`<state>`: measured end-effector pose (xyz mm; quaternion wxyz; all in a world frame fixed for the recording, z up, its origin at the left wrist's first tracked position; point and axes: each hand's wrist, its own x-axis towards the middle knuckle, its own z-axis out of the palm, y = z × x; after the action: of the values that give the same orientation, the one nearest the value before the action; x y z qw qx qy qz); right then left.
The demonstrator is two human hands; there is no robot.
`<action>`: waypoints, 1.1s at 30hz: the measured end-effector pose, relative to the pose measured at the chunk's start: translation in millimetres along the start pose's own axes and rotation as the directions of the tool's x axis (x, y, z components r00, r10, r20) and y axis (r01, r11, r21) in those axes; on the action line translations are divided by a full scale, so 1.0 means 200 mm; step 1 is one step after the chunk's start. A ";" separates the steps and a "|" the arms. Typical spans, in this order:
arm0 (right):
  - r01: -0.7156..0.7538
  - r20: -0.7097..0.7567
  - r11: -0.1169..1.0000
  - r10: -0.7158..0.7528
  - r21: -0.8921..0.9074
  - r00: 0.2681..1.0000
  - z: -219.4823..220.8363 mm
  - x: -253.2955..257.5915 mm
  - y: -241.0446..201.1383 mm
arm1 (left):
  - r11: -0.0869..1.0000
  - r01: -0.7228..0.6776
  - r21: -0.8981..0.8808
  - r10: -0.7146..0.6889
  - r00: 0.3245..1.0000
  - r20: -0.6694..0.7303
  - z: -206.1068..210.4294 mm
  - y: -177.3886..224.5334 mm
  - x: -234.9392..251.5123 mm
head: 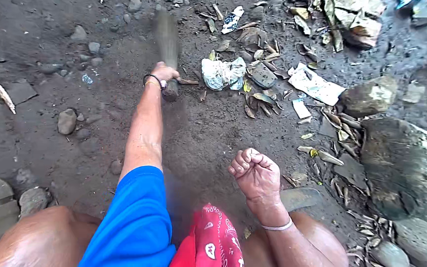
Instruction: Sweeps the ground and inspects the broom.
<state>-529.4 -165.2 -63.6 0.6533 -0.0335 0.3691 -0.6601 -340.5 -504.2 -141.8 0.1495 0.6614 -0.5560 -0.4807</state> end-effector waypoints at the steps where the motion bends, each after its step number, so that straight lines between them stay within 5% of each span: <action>1: -0.006 -0.023 1.000 0.006 -0.010 1.000 0.01 0.01 0.01 | 0.990 -0.101 0.096 0.087 0.987 0.136 0.09 0.08 -0.01; 4: -0.033 -0.097 0.999 0.029 -0.033 0.995 -0.01 0.05 0.03 | 0.885 -0.404 0.229 0.260 0.840 0.476 0.29 0.29 -0.12; 8: 0.003 -0.103 1.000 -0.003 -0.005 0.995 -0.06 0.05 -0.02 | 0.827 -0.527 0.195 0.348 0.753 0.558 0.25 0.38 -0.32; 12: 0.038 -0.078 0.998 -0.034 0.057 0.996 -0.09 0.02 -0.07 | 0.936 -0.351 -0.034 0.343 0.884 0.318 0.13 0.19 -0.47; 16: 0.044 -0.115 0.997 -0.036 0.065 0.993 -0.08 0.00 -0.11 | 0.982 -0.067 -0.177 0.064 0.998 -0.022 0.35 0.03 -0.51; 19: 0.047 -0.131 0.997 -0.039 0.059 0.991 -0.11 -0.01 -0.13 | 0.994 0.104 -0.012 -0.104 0.993 0.050 0.56 0.02 -0.54; 22: 0.076 -0.112 0.997 -0.072 0.029 0.991 -0.16 -0.03 -0.15 | 1.000 -0.027 0.014 0.022 0.965 0.260 0.54 0.06 -0.60; 25: 0.089 -0.124 0.996 -0.086 0.020 0.989 -0.18 -0.05 -0.18 | 0.989 -0.125 -0.075 0.141 0.955 0.260 0.44 0.12 -0.66; 30: 0.070 -0.165 0.990 -0.049 0.125 0.985 -0.21 -0.09 -0.25 | 0.969 -0.105 -0.222 0.077 0.988 -0.132 0.42 0.05 -0.84; 33: 0.100 -0.157 0.983 -0.076 0.155 0.985 -0.23 -0.13 -0.29 | 0.925 -0.029 -0.378 -0.139 0.902 -0.409 0.61 -0.01 -0.94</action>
<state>-599.6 -129.4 -55.2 0.5943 0.0533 0.3607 -0.7168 -421.2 -297.9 -115.9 0.3776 0.7254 -0.3880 -0.4251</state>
